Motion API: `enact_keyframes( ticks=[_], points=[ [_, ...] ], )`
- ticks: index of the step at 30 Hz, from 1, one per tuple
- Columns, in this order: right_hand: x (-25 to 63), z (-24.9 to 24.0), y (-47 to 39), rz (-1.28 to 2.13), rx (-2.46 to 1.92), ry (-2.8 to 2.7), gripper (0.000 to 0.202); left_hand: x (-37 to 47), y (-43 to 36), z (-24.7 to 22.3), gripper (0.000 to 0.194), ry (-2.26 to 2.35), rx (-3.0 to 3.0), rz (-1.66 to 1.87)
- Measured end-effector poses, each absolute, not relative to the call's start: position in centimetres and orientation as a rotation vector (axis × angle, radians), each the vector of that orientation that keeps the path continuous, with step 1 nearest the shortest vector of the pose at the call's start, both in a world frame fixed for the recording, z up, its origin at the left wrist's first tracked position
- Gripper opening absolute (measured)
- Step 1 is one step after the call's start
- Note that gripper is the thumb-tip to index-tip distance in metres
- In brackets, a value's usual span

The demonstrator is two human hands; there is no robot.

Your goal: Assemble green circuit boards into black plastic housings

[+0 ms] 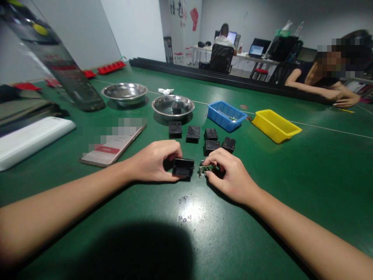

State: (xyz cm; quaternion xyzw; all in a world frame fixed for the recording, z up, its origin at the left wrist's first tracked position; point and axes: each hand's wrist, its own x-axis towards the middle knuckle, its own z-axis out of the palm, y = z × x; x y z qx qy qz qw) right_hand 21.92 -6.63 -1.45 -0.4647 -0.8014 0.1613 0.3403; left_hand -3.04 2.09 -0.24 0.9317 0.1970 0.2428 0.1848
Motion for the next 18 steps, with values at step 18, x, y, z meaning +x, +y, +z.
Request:
enact_keyframes(
  ticks=[18],
  points=[
    [21.89, -1.52, -6.59, 0.401, -1.219, -2.082, 0.018, -3.12, 2.17, -0.21, 0.029, 0.513, 2.67, 0.694]
  ],
)
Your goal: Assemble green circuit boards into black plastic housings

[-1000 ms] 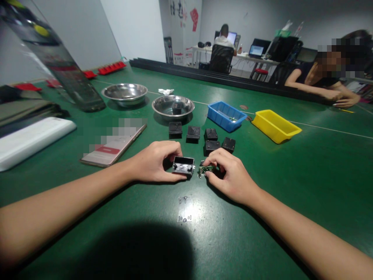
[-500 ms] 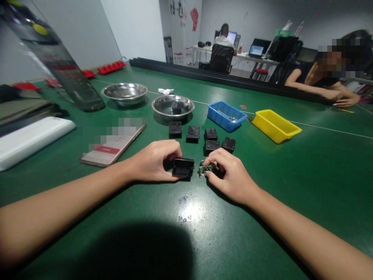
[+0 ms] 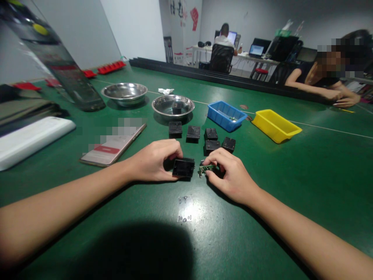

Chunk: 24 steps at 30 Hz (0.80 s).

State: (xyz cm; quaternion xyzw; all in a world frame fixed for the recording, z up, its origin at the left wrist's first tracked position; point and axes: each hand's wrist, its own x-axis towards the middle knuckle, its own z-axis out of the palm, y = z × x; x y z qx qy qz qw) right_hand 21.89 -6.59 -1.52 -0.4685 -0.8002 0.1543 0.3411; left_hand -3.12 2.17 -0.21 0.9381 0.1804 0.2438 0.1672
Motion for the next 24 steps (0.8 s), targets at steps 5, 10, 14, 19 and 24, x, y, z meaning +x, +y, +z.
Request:
enact_keyframes(
  ticks=[5, 10, 14, 19, 24],
  points=[
    [21.96, -1.54, -6.6, 0.418, -1.221, -2.081, 0.017, -3.14, 2.24, -0.32, 0.029, 0.484, 2.681, 0.716],
    [21.93, -1.5, -6.61, 0.429, -1.233, -2.081, 0.016, -3.14, 2.23, -0.35, 0.029, 0.482, 2.688, 0.721],
    [21.92, -1.47, -6.61, 0.42, -1.228, -2.084, 0.015, -3.14, 2.23, -0.3, 0.028, 0.483, 2.699, 0.751],
    [21.96, -1.59, -6.58, 0.417, -1.23, -2.083, 0.015, -3.2, 2.32, -0.34, 0.026, 0.439, 2.702, 0.811],
    [22.05, -1.7, -6.54, 0.41, -1.222, -2.088, 0.014, -3.18, 2.31, -0.75, 0.031, 0.435, 2.61, 0.833]
  ],
)
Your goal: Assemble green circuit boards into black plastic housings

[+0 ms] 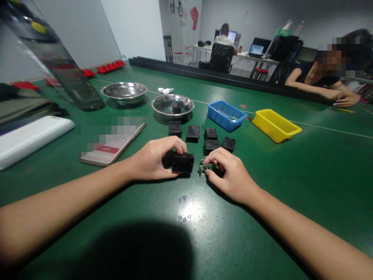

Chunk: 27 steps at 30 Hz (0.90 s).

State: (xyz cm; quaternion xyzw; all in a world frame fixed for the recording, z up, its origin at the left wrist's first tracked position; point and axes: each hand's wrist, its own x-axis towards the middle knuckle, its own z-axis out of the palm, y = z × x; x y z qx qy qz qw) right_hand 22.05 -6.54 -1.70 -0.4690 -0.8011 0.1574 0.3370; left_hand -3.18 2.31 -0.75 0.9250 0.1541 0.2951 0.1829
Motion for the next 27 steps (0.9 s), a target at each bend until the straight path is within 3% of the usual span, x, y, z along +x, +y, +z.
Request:
enact_keyframes(
  ticks=[16, 27],
  points=[
    [21.92, -1.52, -6.57, 0.429, -1.235, -2.072, 0.015, -3.03, 1.96, -0.68, 0.039, 0.476, 2.537, 0.847],
    [21.93, -1.6, -6.55, 0.435, -1.235, -2.079, 0.014, -3.16, 2.07, -0.38, 0.029, 0.592, 2.701, 0.817]
  ],
)
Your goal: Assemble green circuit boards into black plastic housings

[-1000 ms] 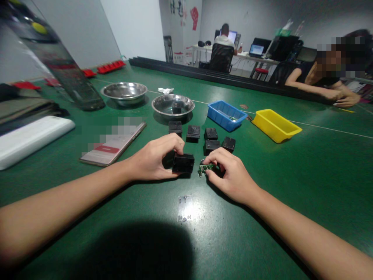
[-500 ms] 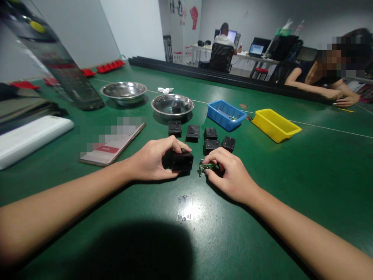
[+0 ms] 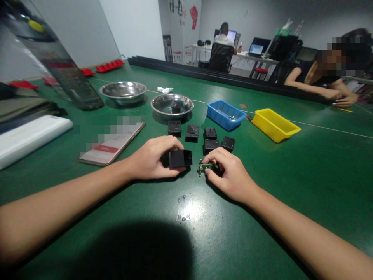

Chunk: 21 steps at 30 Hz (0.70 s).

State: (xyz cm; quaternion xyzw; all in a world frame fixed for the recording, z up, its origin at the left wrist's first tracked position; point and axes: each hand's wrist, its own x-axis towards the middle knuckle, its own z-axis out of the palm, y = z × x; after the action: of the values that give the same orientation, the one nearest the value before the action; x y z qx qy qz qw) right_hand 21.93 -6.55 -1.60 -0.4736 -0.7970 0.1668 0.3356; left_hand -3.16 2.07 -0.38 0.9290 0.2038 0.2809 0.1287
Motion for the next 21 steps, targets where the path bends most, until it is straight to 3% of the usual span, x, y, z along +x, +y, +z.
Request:
enact_keyframes(
  ticks=[5, 21],
  points=[
    [22.0, -1.64, -6.53, 0.432, -1.242, -2.082, 0.015, -3.0, 2.16, -0.37, 0.021, 0.582, 2.714, 0.845],
    [21.97, -1.48, -6.55, 0.43, -1.25, -2.09, 0.014, -2.99, 2.05, -0.4, 0.022, 0.613, 2.686, 0.836]
  ],
)
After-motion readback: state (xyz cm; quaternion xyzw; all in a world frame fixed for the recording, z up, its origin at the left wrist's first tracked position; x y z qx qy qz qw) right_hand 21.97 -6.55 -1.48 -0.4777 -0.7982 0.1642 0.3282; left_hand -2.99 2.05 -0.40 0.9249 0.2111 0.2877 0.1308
